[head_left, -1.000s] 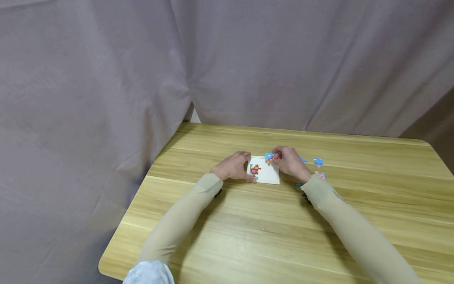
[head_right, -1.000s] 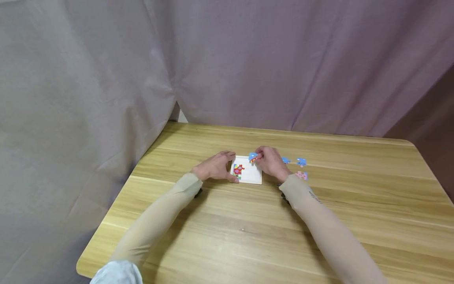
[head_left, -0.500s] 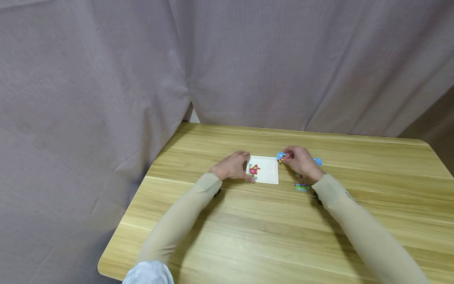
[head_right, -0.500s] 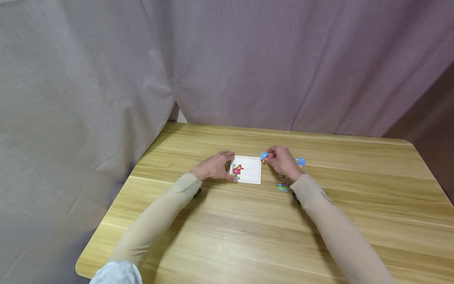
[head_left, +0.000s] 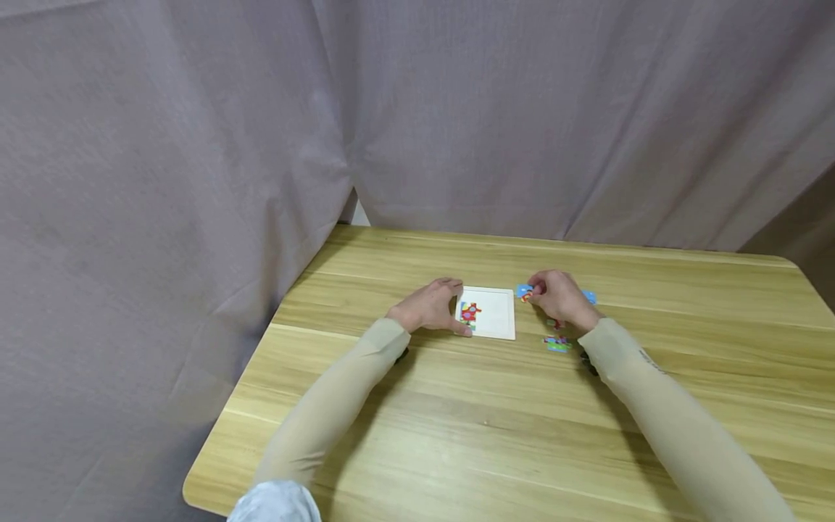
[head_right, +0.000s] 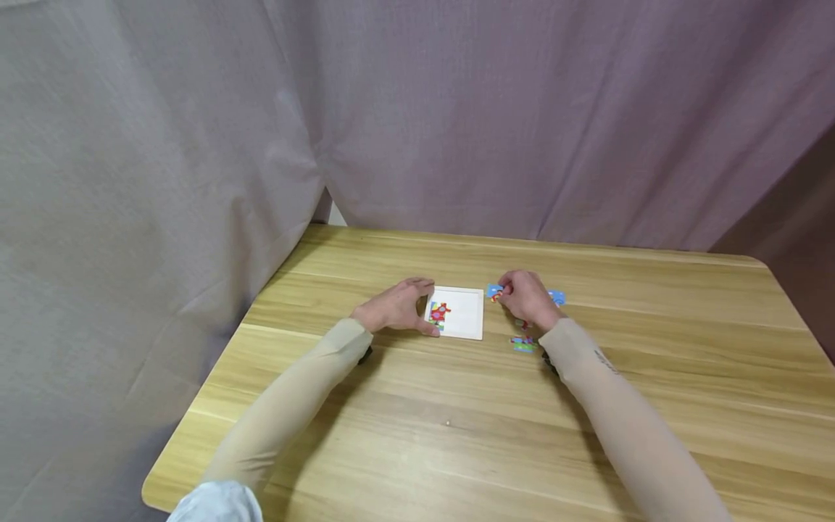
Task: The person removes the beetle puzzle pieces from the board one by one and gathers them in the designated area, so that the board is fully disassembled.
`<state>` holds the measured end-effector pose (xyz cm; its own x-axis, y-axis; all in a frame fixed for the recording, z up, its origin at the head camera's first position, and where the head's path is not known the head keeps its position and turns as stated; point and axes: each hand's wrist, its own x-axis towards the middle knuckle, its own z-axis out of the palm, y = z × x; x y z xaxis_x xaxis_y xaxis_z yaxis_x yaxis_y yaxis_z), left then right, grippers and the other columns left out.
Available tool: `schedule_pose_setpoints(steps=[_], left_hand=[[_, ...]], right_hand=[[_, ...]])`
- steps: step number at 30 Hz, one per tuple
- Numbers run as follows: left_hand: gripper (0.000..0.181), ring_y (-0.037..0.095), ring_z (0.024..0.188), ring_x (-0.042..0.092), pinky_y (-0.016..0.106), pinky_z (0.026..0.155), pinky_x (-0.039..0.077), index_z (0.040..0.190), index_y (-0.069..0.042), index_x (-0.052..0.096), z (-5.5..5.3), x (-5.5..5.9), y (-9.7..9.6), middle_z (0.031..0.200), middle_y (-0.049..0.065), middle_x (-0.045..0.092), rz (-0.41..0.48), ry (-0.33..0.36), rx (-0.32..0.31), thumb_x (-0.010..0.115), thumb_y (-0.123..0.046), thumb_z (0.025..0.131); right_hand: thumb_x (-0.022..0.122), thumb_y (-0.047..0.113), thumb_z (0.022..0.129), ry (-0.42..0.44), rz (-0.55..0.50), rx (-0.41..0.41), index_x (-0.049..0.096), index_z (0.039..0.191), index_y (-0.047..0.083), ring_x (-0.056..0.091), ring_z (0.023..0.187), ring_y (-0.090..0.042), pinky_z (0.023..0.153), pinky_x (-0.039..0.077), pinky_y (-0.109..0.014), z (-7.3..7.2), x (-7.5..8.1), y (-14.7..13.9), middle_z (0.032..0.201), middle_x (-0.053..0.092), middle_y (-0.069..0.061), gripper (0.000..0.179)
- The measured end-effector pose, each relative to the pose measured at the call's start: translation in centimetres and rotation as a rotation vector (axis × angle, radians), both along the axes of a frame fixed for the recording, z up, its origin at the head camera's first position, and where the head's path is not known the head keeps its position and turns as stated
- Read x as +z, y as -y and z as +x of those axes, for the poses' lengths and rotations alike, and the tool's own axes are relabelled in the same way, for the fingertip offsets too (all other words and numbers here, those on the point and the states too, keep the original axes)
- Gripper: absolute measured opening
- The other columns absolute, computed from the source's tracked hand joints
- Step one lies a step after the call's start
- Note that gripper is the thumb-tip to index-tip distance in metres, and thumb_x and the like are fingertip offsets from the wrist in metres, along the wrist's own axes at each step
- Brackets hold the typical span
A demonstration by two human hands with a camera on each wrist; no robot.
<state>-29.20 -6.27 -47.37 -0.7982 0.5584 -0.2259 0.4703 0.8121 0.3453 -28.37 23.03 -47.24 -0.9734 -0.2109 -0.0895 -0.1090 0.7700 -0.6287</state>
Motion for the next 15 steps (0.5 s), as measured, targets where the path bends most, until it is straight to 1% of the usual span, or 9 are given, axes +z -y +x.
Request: schedule_pose_setpoints(steps=[3,6,8,11,15], left_hand=[[0.106,0.027,0.170,0.028,0.041,0.140,0.029,0.168,-0.009,0.042,0.05,0.10,-0.02,0.181,0.006,0.032,0.004,0.003,-0.006,0.087,-0.061,0.087],[0.105,0.028,0.170,0.028,0.042,0.140,0.029,0.168,-0.009,0.042,0.11,0.20,0.03,0.181,0.006,0.032,0.018,0.009,-0.006,0.087,-0.060,0.088],[0.105,0.028,0.170,0.027,0.043,0.140,0.029,0.168,-0.008,0.042,0.11,0.24,0.06,0.181,0.006,0.032,0.026,0.014,-0.005,0.088,-0.059,0.088],[0.105,0.028,0.171,0.027,0.043,0.140,0.029,0.168,-0.008,0.042,0.12,0.24,0.10,0.181,0.007,0.032,0.030,0.018,-0.005,0.088,-0.058,0.088],[0.105,0.028,0.171,0.025,0.043,0.140,0.028,0.168,-0.009,0.042,0.14,0.18,0.19,0.182,0.006,0.031,0.024,0.026,-0.001,0.087,-0.059,0.088]], right_hand=[[0.065,0.001,0.101,-0.006,0.023,-0.004,0.066,0.124,-0.013,0.052,0.055,-0.009,0.045,0.045,-0.023,0.00,0.21,-0.04,0.092,0.065,-0.011,0.027],[0.066,0.000,0.099,-0.032,0.053,-0.004,0.069,0.121,-0.013,0.054,0.067,-0.011,0.056,0.044,-0.021,-0.01,0.47,0.01,0.090,0.066,-0.010,0.025],[0.066,-0.001,0.099,-0.038,0.064,-0.002,0.069,0.120,-0.013,0.055,0.072,-0.012,0.061,0.043,-0.020,-0.03,0.58,0.05,0.090,0.067,-0.010,0.025],[0.065,0.000,0.099,-0.029,0.068,0.000,0.069,0.122,-0.013,0.055,0.073,-0.014,0.062,0.043,-0.021,-0.07,0.59,0.11,0.090,0.066,-0.010,0.026],[0.064,0.000,0.101,-0.013,0.060,0.001,0.067,0.126,-0.014,0.054,0.071,-0.011,0.058,0.043,-0.021,-0.04,0.55,0.19,0.093,0.066,-0.011,0.029]])
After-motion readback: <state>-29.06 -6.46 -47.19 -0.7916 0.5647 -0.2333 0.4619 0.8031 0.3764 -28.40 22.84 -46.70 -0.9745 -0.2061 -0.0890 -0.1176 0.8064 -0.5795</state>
